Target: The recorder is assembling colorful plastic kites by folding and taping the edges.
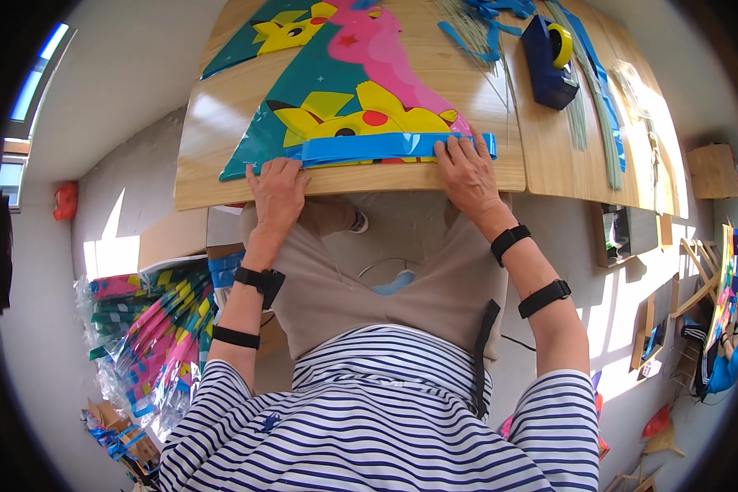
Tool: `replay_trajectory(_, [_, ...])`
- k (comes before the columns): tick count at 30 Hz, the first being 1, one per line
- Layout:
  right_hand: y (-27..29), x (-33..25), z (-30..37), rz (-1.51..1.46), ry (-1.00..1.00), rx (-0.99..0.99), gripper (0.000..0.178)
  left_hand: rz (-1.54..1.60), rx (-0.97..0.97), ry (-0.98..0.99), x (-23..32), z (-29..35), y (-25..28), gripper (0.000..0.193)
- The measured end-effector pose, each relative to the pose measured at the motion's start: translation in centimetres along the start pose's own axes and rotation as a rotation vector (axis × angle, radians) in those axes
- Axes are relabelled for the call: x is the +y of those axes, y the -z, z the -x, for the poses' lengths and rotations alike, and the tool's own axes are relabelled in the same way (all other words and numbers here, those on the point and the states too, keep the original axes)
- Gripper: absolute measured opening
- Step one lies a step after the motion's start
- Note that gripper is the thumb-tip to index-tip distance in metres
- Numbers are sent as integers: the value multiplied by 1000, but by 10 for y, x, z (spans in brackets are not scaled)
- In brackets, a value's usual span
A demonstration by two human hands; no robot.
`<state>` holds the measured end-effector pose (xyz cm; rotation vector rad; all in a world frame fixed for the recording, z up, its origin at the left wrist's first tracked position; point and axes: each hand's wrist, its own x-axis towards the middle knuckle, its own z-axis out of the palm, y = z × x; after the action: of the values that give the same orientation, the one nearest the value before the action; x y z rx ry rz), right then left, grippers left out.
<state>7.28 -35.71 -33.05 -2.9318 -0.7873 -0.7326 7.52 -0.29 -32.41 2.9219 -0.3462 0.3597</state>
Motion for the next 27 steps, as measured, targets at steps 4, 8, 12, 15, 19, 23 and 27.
replay_trajectory(4, [-1,3,6,-9,-2,-37,39,91,21,97,-2,-4,-4,14])
replay_trajectory(8, [-2,3,6,0,11,-8,40,198,-50,277,-4,-19,-3,12])
replay_trajectory(12, [-3,3,5,1,17,8,41,184,-78,374,-1,-32,1,16])
replay_trajectory(15, [-1,5,4,-17,24,-7,40,31,-133,365,6,-41,1,20])
replay_trajectory(19, [0,7,4,-51,6,-54,38,-97,-113,301,12,-43,-1,22])
replay_trajectory(23, [1,7,4,-50,12,-15,36,-189,114,115,19,-40,1,19])
replay_trajectory(27, [0,10,4,-47,22,0,35,117,86,-265,2,-45,-15,22])
